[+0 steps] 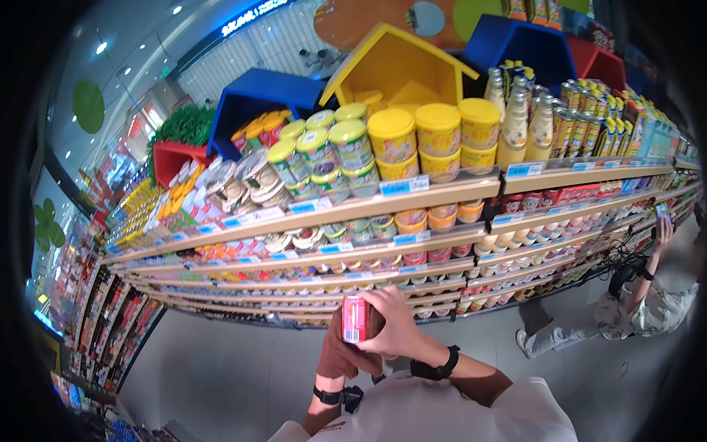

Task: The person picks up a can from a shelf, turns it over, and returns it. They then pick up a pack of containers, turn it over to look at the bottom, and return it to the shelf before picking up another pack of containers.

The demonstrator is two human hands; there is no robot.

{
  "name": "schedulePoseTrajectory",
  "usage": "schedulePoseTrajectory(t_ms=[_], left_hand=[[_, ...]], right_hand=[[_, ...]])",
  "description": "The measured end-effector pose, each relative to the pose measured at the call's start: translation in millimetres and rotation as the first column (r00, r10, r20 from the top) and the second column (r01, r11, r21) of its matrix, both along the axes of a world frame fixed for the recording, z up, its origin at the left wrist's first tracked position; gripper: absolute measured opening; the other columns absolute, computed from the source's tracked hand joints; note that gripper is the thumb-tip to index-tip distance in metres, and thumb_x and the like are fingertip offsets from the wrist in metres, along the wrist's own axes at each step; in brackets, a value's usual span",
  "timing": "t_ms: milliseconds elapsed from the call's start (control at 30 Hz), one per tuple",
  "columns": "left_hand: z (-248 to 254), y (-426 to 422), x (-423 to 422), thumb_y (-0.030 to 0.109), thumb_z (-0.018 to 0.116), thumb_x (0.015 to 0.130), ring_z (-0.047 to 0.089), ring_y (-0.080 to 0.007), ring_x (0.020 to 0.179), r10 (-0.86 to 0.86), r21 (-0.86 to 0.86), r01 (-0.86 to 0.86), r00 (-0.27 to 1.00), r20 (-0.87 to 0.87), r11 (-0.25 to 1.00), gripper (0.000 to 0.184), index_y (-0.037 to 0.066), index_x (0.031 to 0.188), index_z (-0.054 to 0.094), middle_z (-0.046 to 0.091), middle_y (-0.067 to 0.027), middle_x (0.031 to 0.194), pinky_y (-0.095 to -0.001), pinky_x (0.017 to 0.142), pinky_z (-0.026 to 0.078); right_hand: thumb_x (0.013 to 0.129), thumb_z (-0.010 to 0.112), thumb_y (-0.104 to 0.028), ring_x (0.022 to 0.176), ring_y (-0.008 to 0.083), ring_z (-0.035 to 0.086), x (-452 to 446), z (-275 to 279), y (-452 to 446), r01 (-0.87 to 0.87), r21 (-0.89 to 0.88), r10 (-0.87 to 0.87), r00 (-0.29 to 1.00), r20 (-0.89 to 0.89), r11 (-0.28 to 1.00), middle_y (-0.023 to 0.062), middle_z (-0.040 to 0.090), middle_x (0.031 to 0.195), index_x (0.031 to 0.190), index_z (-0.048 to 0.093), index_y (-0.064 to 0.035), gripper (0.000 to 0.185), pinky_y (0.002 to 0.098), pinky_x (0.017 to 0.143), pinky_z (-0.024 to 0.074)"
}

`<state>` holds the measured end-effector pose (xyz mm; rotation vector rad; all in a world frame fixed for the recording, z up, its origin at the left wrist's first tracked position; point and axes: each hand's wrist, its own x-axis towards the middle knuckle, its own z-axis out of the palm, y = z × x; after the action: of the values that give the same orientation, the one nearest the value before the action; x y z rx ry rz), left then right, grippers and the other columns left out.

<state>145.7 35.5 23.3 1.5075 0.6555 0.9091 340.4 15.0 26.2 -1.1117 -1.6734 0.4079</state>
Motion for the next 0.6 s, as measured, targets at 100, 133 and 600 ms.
schedulePoseTrajectory(t_ms=[100, 133, 600], left_hand=[[29.6, -8.1, 10.5, 0.029, 0.091, 0.093, 0.073, -0.0165, 0.108, 0.010, 0.124, 0.000, 0.997, -0.079, 0.992, 0.064, 0.004, 0.142, 0.060, 0.075, -0.0070, 0.123, -0.0336, 0.094, 0.060], [33.9, -8.7, 14.1, 0.027, 0.093, 0.091, 0.075, -0.0175, 0.111, 0.019, 0.139, -0.006, 0.996, -0.089, 0.990, 0.065, 0.004, 0.142, 0.059, 0.075, -0.0079, 0.125, -0.0345, 0.095, 0.061], [0.8, 20.1, 36.6, 0.014, 0.104, 0.053, 0.069, -0.0188, 0.116, -0.057, -0.030, 0.054, 0.987, -0.149, 0.998, 0.109, 0.000, 0.146, 0.049, 0.072, -0.0089, 0.129, -0.0361, 0.104, 0.058]], right_hand=[[0.058, 0.105, -0.027, 0.120, 0.0383, 0.061, 6.6, -6.7, -0.2, 0.038, 0.041, -0.037, 0.999, -0.032, 0.998, 0.0127, 0.071, 0.132, 0.148, 0.065, -0.0100, 0.100, 0.0501, 0.112, 0.0468], [0.059, 0.106, -0.027, 0.120, 0.0384, 0.061, 8.3, -8.0, -2.2, 0.041, 0.017, -0.041, 0.998, -0.045, 0.999, 0.0130, 0.072, 0.133, 0.148, 0.065, -0.0098, 0.100, 0.0503, 0.113, 0.0468], [0.057, 0.104, -0.027, 0.129, 0.0381, 0.057, 38.6, -5.7, -22.9, -0.022, -0.106, 0.032, 0.996, 0.088, 0.994, 0.0143, 0.072, 0.140, 0.152, 0.067, -0.0067, 0.104, 0.0512, 0.116, 0.0461]])
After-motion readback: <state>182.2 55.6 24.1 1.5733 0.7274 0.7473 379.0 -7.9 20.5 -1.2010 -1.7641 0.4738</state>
